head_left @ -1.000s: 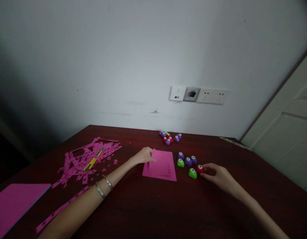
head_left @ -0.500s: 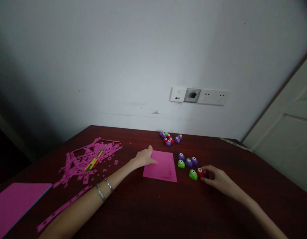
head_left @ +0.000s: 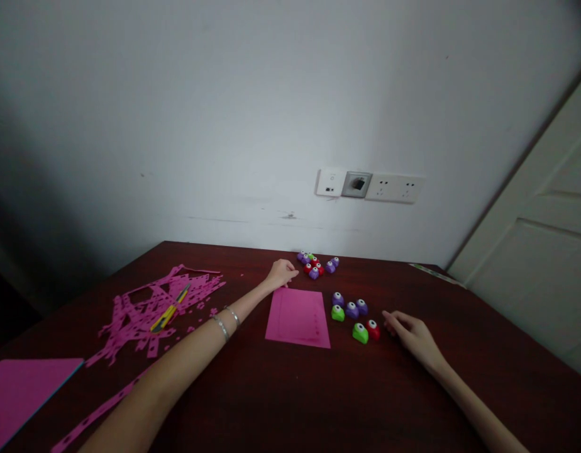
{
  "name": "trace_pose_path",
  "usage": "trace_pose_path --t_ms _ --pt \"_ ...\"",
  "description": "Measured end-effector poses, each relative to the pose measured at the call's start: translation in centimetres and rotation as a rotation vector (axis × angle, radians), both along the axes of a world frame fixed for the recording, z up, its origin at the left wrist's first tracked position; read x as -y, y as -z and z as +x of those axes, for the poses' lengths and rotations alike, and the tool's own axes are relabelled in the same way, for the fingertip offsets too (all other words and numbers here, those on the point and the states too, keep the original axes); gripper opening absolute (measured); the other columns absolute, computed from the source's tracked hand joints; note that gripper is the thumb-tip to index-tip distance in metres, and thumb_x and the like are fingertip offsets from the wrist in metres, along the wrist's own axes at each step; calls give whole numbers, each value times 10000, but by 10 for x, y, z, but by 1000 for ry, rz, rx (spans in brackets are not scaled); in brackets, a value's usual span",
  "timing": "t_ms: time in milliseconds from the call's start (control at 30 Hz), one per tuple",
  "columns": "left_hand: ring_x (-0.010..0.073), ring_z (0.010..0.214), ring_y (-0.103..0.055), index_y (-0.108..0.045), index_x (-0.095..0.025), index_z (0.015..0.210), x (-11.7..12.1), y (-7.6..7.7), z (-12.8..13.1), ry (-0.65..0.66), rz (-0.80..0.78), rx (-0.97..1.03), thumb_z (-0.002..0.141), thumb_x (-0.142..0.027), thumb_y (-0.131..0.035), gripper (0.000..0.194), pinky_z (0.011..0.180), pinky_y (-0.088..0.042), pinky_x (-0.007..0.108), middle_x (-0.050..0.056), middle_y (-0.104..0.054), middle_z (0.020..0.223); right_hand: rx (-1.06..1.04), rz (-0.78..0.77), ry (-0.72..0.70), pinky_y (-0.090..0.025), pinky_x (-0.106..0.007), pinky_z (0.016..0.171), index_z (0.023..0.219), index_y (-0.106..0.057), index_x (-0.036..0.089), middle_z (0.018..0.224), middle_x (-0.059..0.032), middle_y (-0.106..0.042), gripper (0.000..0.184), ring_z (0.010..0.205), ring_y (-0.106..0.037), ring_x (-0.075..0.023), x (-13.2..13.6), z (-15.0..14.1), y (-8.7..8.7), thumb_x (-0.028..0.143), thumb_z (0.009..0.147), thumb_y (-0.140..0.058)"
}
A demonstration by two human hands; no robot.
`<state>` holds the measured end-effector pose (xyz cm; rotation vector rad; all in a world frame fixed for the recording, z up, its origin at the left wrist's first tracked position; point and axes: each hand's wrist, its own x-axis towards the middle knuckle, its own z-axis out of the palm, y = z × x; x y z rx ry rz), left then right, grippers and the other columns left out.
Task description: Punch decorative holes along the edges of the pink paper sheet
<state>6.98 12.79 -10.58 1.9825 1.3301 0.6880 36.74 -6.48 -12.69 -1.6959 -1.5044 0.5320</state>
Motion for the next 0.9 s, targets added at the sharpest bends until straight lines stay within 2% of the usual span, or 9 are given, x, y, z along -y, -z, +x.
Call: trace_pose_path --t_ms 133,300,467,733,900 --pt "86 499 -565 -630 -104 952 -22 1 21 -13 32 -16 742 -295 -599 286 485 -437 200 69 -663 843 -8 -3 8 -362 -224 467 581 -559 173 528 3 -498 434 494 -453 -118 -2 2 2 556 770 -482" --pt "140 758 -615 -661 -146 867 -35 12 36 -36 77 -98 665 -263 -660 233 663 -449 208 49 -672 866 -79 -60 35 -317 -210 402 610 -568 166 530 5 -488 431 457 -411 -101 -4 5 7 568 748 -498" --pt "181 846 -609 -662 -202 863 -36 15 43 -52 64 -202 622 -368 -690 294 691 -441 235 36 -670 916 -107 -81 32 -300 -206 390 605 -559 166 525 7 -480 423 448 -393 -94 -3 5 5 561 746 -505" --pt "195 843 -612 -670 -218 761 -31 5 46 -24 55 -321 639 -341 -659 174 681 -443 249 30 -672 892 -131 -99 39 -282 -208 392 600 -556 160 512 11 -477 432 437 -384 -88 -4 3 2 561 750 -496" --pt "199 867 -611 -675 -226 810 -33 3 46 -11 66 -353 666 -366 -636 204 700 -451 257 33 -669 927 -118 -99 43 -287 -212 396 588 -553 165 504 13 -482 441 435 -395 -93 -3 2 0 575 740 -499"
